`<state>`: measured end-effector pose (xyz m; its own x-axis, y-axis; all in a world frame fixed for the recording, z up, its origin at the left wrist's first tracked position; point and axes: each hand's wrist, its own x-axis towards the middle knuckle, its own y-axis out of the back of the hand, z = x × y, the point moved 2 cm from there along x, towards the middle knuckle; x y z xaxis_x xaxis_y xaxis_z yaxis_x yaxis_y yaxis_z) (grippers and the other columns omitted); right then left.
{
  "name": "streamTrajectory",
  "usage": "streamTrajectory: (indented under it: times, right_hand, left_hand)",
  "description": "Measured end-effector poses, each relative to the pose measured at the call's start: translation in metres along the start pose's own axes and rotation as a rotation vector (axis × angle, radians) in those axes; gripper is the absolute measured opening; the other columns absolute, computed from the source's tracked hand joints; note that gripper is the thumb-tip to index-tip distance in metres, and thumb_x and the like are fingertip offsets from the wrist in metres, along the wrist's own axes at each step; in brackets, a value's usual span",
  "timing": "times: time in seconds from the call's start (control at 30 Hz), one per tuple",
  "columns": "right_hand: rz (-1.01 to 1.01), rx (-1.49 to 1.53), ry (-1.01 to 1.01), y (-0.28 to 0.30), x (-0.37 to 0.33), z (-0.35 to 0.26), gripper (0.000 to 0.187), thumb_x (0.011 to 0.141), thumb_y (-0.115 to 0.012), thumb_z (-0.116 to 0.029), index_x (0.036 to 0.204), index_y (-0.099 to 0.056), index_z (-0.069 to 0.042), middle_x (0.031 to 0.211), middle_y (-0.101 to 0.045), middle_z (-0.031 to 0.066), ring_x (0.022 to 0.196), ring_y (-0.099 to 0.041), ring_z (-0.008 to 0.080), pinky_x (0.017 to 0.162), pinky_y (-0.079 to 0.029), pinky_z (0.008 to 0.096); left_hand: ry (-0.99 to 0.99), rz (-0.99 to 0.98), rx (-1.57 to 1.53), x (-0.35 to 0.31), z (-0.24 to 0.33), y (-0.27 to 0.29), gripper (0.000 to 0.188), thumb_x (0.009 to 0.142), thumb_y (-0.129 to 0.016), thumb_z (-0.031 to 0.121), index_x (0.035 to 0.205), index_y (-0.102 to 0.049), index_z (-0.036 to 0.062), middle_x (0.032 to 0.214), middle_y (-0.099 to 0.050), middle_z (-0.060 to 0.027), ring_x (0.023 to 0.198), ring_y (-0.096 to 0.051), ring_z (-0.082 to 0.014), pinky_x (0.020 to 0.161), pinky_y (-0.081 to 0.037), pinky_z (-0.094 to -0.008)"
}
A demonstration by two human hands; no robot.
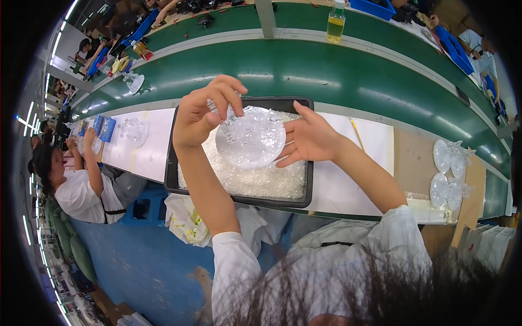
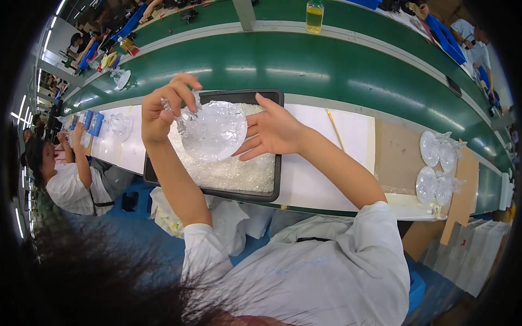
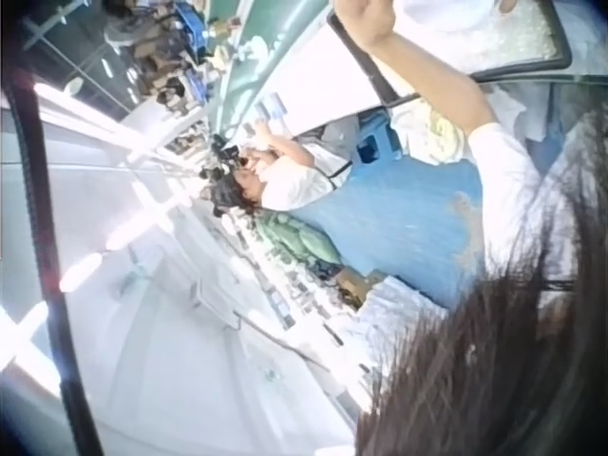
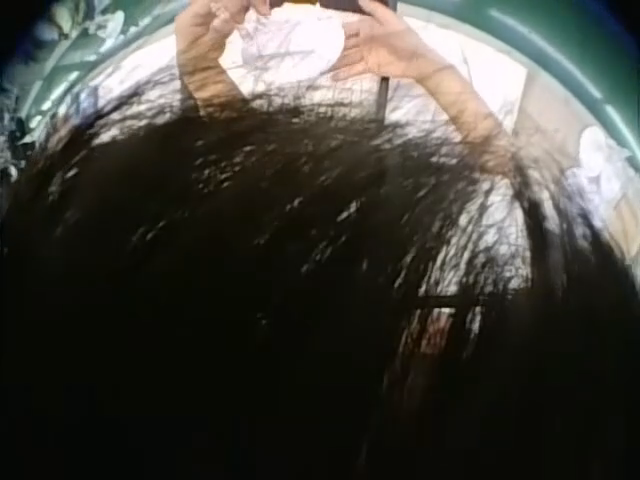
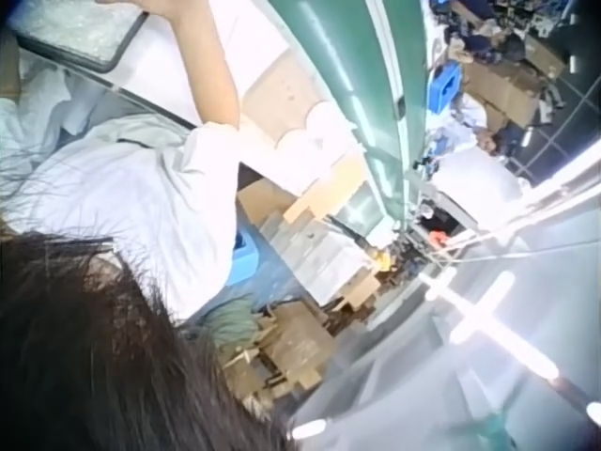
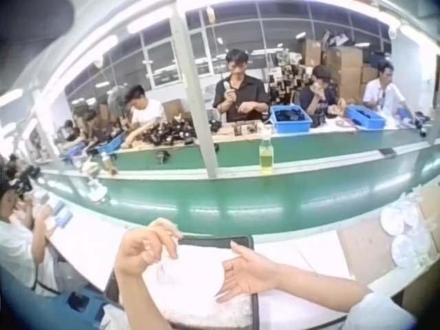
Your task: Applying adhesive to a decorative light component with a brush and dipping it into a tray of clear beads.
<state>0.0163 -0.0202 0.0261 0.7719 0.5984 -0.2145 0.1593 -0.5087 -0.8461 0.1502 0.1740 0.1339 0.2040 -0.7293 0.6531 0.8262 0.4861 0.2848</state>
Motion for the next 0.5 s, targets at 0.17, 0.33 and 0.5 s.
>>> streamTrajectory:
  times: [0.17, 0.33, 0.5]
  right_hand:
    - [0.39, -0.612, 0.249, 0.008, -0.059, 0.0, 0.042, 0.097, -0.062, -0.033, 0.122, -0.061, 0.001, 0.109, -0.066, 0.0167, 0.099, -0.069, 0.0259, 0.083, -0.06, 0.0388]
    - [0.921, -1.357, 0.455, 0.029, -0.125, 0.0, 0.028, 0.085, -0.071, -0.007, 0.112, -0.064, -0.002, 0.093, -0.067, 0.0101, 0.078, -0.067, 0.0183, 0.07, -0.056, 0.0308]
    - [1.35, -1.751, 0.415, 0.051, -0.169, 0.022, 0.024, 0.083, -0.074, -0.013, 0.099, -0.063, 0.001, 0.087, -0.063, 0.0147, 0.07, -0.062, 0.0254, 0.066, -0.051, 0.0362]
  left_hand:
    - [-0.013, 0.051, -0.009, -0.009, 0.0, 0.005, 0.041, 0.092, -0.068, 0.043, 0.073, -0.055, 0.0085, 0.076, -0.064, -0.0068, 0.095, -0.056, -0.0287, 0.087, -0.044, -0.0432]
    - [-0.016, 0.084, 0.028, -0.005, -0.003, 0.005, 0.039, 0.09, -0.07, 0.038, 0.073, -0.057, 0.0062, 0.074, -0.061, -0.0055, 0.09, -0.056, -0.0271, 0.084, -0.044, -0.0399]
    - [0.003, 0.116, 0.115, -0.003, -0.003, 0.006, 0.039, 0.087, -0.074, 0.036, 0.071, -0.059, 0.0029, 0.071, -0.059, -0.0053, 0.084, -0.056, -0.0248, 0.079, -0.045, -0.0379]
